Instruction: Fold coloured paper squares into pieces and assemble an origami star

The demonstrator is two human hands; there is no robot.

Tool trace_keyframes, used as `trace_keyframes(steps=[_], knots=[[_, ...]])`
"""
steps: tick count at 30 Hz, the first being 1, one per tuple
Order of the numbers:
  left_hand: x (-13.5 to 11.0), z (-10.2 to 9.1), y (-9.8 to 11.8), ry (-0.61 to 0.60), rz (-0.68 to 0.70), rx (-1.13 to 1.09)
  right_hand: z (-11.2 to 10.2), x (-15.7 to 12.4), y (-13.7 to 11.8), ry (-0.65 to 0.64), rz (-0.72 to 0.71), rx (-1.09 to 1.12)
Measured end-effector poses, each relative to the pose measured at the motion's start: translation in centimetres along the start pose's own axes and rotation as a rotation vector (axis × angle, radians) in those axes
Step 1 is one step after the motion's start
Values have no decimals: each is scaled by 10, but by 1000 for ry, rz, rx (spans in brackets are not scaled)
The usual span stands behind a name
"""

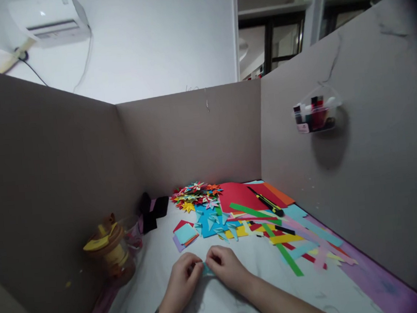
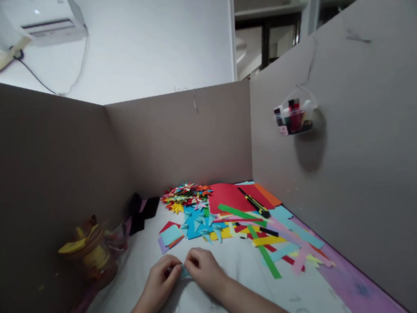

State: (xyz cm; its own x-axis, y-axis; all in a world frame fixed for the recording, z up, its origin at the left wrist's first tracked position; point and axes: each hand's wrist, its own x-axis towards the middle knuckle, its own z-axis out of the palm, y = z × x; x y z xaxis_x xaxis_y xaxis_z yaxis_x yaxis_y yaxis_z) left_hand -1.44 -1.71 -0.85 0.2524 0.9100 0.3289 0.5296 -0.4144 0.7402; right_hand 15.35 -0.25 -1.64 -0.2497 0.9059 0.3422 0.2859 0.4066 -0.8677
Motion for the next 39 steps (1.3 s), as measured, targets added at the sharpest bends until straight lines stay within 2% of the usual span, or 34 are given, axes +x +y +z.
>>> trace_keyframes(steps=[6,16,21,30,35,39], knots=[[0,0,1,12,-21,25,2,3,5,7,43,-3],[-4,-1,-1,-60,-56,122,10,8,18,-62,96,48],[-4,-2,-3,-86,-75,167,12,13,25,-109,26,36],[2,1,-13,-180,-93,344,20,24,37,-207,-129,-151],[3,1,-2,-246,-21,300,20,24,37,-234,-162,-244],[3,3,-3,-240,0,265,18,24,34,-245,-157,-256]])
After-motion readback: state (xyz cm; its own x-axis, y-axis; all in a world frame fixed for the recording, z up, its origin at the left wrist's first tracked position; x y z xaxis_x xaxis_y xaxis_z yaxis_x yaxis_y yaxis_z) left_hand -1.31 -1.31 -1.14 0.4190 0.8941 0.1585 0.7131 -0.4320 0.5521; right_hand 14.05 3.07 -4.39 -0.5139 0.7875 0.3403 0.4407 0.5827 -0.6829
